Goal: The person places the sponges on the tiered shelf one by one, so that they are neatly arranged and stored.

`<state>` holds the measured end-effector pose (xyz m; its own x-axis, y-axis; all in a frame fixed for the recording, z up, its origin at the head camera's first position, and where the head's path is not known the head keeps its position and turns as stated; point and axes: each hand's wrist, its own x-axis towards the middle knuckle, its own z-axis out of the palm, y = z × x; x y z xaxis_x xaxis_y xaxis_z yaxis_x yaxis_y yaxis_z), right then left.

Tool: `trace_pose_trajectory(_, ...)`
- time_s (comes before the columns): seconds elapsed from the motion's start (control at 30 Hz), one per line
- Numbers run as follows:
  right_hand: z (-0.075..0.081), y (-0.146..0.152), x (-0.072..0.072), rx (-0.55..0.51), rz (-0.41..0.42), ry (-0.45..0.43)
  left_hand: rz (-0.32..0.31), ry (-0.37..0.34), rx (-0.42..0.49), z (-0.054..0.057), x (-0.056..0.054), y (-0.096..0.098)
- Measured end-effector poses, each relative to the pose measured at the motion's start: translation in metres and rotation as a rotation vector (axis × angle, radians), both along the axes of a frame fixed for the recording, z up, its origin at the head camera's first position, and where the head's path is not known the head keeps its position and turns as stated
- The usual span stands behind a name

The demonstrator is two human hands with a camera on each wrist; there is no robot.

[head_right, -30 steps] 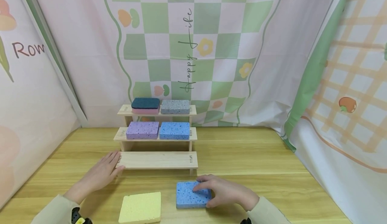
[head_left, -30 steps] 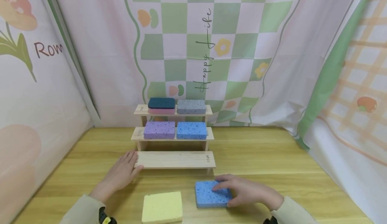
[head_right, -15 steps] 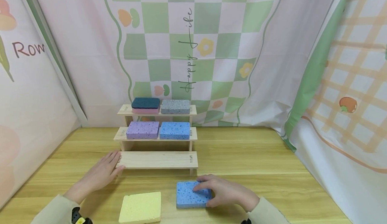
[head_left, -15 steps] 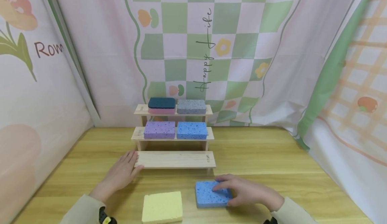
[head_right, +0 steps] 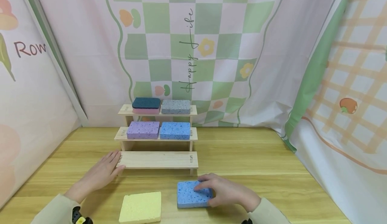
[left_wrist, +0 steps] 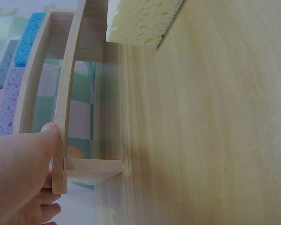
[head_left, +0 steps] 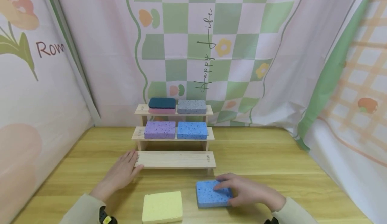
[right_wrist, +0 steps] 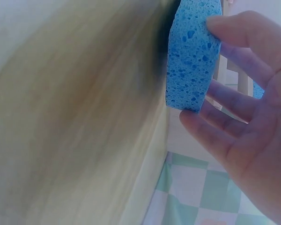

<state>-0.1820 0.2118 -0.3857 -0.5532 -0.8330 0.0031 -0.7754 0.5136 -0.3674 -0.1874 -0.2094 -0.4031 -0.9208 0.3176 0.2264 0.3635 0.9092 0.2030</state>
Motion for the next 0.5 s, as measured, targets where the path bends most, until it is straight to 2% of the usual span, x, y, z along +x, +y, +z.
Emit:
trace_pose_trajectory(0.3, 0.012, -0.002, 0.000, -0.047, 0.017, 0.022, -0.011, 0.023, 0.022, -0.003, -0.001, -0.001)
trace_pose_trajectory(0.5, 0.018, -0.005, -0.002, -0.085, 0.045, 0.000, -0.010, 0.010, 0.022, -0.003, -0.001, -0.001)
